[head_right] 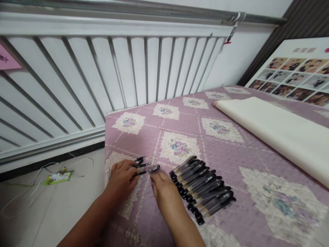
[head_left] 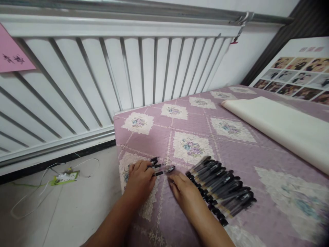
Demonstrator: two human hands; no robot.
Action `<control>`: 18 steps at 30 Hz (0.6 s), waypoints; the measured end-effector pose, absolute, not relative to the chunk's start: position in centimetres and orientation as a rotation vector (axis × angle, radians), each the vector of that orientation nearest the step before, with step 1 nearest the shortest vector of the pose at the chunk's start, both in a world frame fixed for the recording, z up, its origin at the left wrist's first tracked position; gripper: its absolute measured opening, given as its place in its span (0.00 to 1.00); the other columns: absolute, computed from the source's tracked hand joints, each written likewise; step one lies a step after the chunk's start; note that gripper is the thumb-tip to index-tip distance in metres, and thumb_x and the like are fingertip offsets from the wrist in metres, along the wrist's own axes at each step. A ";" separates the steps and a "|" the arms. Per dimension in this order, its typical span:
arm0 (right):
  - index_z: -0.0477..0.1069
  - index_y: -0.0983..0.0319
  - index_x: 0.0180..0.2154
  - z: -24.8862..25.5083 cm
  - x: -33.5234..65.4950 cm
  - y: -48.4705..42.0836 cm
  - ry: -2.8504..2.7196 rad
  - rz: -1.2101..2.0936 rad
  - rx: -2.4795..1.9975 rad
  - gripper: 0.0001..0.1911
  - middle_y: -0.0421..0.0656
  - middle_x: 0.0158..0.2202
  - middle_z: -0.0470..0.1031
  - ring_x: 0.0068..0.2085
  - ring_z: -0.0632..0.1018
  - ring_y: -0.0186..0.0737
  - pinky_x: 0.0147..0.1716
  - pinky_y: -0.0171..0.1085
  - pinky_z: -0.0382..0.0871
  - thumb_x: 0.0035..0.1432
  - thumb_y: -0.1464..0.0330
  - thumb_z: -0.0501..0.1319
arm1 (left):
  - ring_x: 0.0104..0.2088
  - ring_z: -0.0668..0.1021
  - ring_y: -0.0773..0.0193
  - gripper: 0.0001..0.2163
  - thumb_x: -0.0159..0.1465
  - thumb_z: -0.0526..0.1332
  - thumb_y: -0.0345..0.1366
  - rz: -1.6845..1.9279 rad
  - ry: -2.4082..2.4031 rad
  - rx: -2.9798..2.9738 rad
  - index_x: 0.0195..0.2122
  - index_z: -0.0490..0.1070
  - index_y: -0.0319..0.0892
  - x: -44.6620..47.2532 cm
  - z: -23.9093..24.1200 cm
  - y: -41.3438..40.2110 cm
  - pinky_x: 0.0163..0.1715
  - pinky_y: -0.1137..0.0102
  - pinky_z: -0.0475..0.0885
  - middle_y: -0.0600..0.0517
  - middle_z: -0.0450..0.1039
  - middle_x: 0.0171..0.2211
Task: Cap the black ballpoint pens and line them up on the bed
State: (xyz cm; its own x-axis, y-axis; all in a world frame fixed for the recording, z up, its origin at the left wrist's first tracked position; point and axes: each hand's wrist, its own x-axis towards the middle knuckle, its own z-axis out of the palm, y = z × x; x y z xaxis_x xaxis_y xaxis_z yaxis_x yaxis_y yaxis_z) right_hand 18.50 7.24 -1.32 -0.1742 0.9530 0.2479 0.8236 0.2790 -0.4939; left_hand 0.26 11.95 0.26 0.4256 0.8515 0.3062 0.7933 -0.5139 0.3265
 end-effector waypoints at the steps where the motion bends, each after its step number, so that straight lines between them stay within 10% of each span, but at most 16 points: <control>1: 0.71 0.62 0.37 -1.3 18.6 7.3 -2.055 0.336 -1.598 0.10 0.47 0.34 0.73 0.38 0.75 0.42 0.37 0.38 0.70 0.57 0.77 0.54 | 0.46 0.69 0.57 0.02 0.57 0.62 0.31 0.656 1.480 2.535 0.31 0.71 0.45 0.2 0.3 11.9 0.46 0.59 0.58 0.51 0.70 0.43; 18: 0.70 0.60 0.30 0.7 18.3 6.8 -2.044 0.262 -1.685 0.05 0.45 0.33 0.72 0.37 0.74 0.43 0.36 0.40 0.68 0.58 0.71 0.58 | 0.36 0.73 0.57 0.02 0.61 0.58 0.34 0.351 1.446 2.662 0.33 0.69 0.43 1.1 0.3 11.0 0.36 0.64 0.65 0.50 0.71 0.34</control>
State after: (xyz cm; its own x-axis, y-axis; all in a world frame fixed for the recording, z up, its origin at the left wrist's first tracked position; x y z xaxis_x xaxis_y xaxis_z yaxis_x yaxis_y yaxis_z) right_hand 18.30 6.75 0.66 -0.1312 0.9627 0.2368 0.8716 0.2258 -0.4351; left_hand 1.14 10.99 0.35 0.5248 0.8366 0.1572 0.8154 -0.5471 0.1892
